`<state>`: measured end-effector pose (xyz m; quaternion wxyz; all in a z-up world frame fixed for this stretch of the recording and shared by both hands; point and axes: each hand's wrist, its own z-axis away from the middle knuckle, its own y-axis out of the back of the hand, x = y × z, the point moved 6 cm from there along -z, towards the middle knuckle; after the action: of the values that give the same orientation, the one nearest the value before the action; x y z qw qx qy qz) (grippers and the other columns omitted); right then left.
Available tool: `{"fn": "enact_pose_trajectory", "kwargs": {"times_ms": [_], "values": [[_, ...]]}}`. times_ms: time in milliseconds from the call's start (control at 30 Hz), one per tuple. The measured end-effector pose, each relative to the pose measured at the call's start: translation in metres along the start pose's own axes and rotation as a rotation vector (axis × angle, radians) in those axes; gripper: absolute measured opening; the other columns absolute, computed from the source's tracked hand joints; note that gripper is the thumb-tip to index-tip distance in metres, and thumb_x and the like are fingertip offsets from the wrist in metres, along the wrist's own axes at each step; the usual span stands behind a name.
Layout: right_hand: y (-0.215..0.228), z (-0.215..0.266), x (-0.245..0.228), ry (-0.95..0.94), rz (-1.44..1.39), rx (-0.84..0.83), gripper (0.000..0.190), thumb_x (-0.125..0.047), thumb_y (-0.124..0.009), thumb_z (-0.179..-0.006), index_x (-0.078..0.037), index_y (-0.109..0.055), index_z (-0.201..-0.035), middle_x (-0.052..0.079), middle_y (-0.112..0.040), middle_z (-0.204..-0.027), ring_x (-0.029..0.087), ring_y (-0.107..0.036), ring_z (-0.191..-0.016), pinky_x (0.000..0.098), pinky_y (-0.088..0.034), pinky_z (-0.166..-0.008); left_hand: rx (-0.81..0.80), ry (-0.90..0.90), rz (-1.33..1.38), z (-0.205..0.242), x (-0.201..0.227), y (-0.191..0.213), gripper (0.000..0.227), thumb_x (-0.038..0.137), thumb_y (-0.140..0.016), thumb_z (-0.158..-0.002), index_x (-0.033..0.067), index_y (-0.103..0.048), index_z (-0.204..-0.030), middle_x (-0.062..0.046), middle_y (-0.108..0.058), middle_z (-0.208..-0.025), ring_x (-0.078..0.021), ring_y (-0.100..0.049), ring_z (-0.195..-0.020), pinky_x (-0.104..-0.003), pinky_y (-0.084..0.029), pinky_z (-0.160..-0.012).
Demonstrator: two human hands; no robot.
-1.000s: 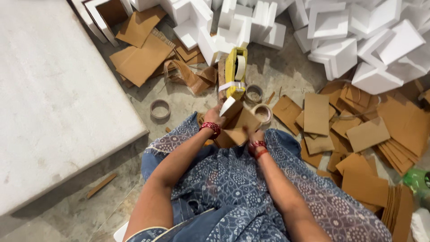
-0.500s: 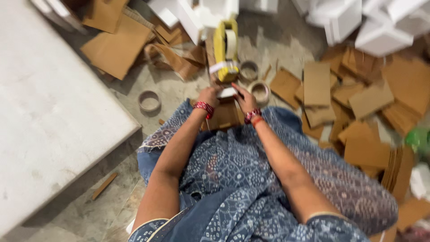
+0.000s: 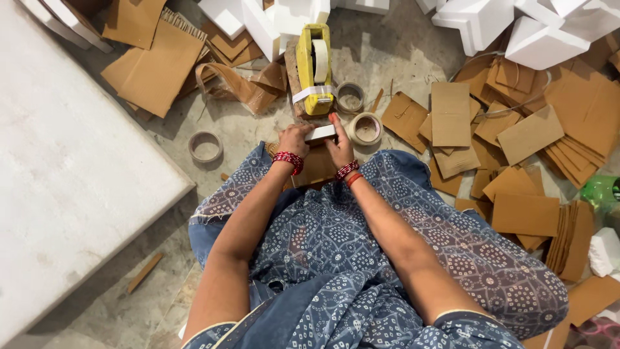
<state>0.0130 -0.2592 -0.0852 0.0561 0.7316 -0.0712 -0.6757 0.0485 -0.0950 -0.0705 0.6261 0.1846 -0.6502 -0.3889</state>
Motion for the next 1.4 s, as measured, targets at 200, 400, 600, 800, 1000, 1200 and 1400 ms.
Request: {"fn": "enact_pose_trajectory", "kwargs": {"times_ms": [200, 400, 600, 800, 1000, 1200, 1400], "values": [[-0.003, 0.001, -0.001, 0.095, 0.372, -0.020, 0.074, 0.006, -0.063, -0.090, -0.007, -0.038, -0.158, 0.019, -0.039, -0.163, 0.034, -0.028, -0.155, 0.0373, -0.028, -0.123, -0.011, -0.070, 0.028, -0.007, -0.015, -0.013, 0.053, 0.002, -0.070, -0.072, 0.0190, -0.072, -0.122, -0.004, -0.073, -0.117, -0.0317, -0.061, -0.117, -0.052, -0.043, -0.097], [0.008, -0.011, -0.014, 0.131, 0.523, -0.161, 0.067, 0.002, -0.064, -0.086, -0.014, -0.051, -0.150, 0.017, -0.050, -0.154, 0.033, -0.051, -0.140, 0.0384, -0.046, -0.111, 0.072, -0.090, 0.026, -0.009, -0.013, -0.024, 0.055, 0.001, -0.065, -0.069, 0.0189, -0.073, -0.120, -0.010, -0.074, -0.115, -0.0308, -0.066, -0.112, -0.048, -0.044, -0.098], [0.014, -0.042, -0.038, 0.287, 0.782, -0.426, 0.052, -0.007, -0.079, -0.078, -0.012, -0.066, -0.128, 0.015, -0.068, -0.130, 0.034, -0.066, -0.118, 0.0405, -0.052, -0.101, -0.063, -0.111, 0.022, -0.010, 0.000, -0.003, 0.048, 0.010, -0.069, -0.077, 0.0208, -0.072, -0.124, -0.010, -0.074, -0.113, -0.0306, -0.067, -0.110, -0.046, -0.043, -0.096], [0.014, -0.037, -0.033, 0.079, 0.723, -0.434, 0.050, -0.010, -0.081, -0.079, -0.012, -0.068, -0.127, 0.013, -0.072, -0.120, 0.030, -0.069, -0.106, 0.0394, -0.056, -0.092, -0.022, -0.144, 0.044, -0.008, 0.007, 0.004, 0.043, 0.010, -0.068, -0.079, 0.0224, -0.074, -0.120, -0.010, -0.075, -0.113, -0.0308, -0.068, -0.108, -0.046, -0.045, -0.093], [0.046, -0.096, -0.004, -0.312, 0.226, -0.287, 0.039, -0.022, -0.074, -0.088, -0.010, -0.071, -0.125, 0.006, -0.076, -0.102, 0.012, -0.071, -0.085, 0.0266, -0.059, -0.076, -0.016, -0.100, 0.048, -0.007, 0.005, 0.011, 0.048, 0.005, -0.068, -0.073, 0.0236, -0.076, -0.116, -0.010, -0.076, -0.109, -0.0315, -0.070, -0.103, -0.044, -0.050, -0.094], [0.043, -0.144, 0.007, -0.527, 0.447, -0.122, 0.040, -0.046, -0.073, -0.093, -0.009, -0.076, -0.110, -0.003, -0.072, -0.077, 0.007, -0.062, -0.058, 0.0241, -0.052, -0.054, -0.027, -0.083, 0.039, -0.010, 0.004, 0.009, 0.053, 0.003, -0.066, -0.069, 0.0244, -0.077, -0.115, -0.010, -0.076, -0.107, -0.0308, -0.070, -0.101, -0.044, -0.050, -0.094], [0.036, -0.151, 0.050, -0.684, 0.185, -0.045, 0.035, -0.036, -0.083, -0.087, -0.004, -0.076, -0.100, -0.004, -0.070, -0.079, 0.005, -0.059, -0.063, 0.0244, -0.049, -0.057, -0.025, -0.082, 0.039, -0.009, 0.002, 0.007, 0.051, 0.004, -0.068, -0.068, 0.0233, -0.078, -0.114, -0.012, -0.077, -0.103, -0.0319, -0.072, -0.097, -0.043, -0.053, -0.092]]}}
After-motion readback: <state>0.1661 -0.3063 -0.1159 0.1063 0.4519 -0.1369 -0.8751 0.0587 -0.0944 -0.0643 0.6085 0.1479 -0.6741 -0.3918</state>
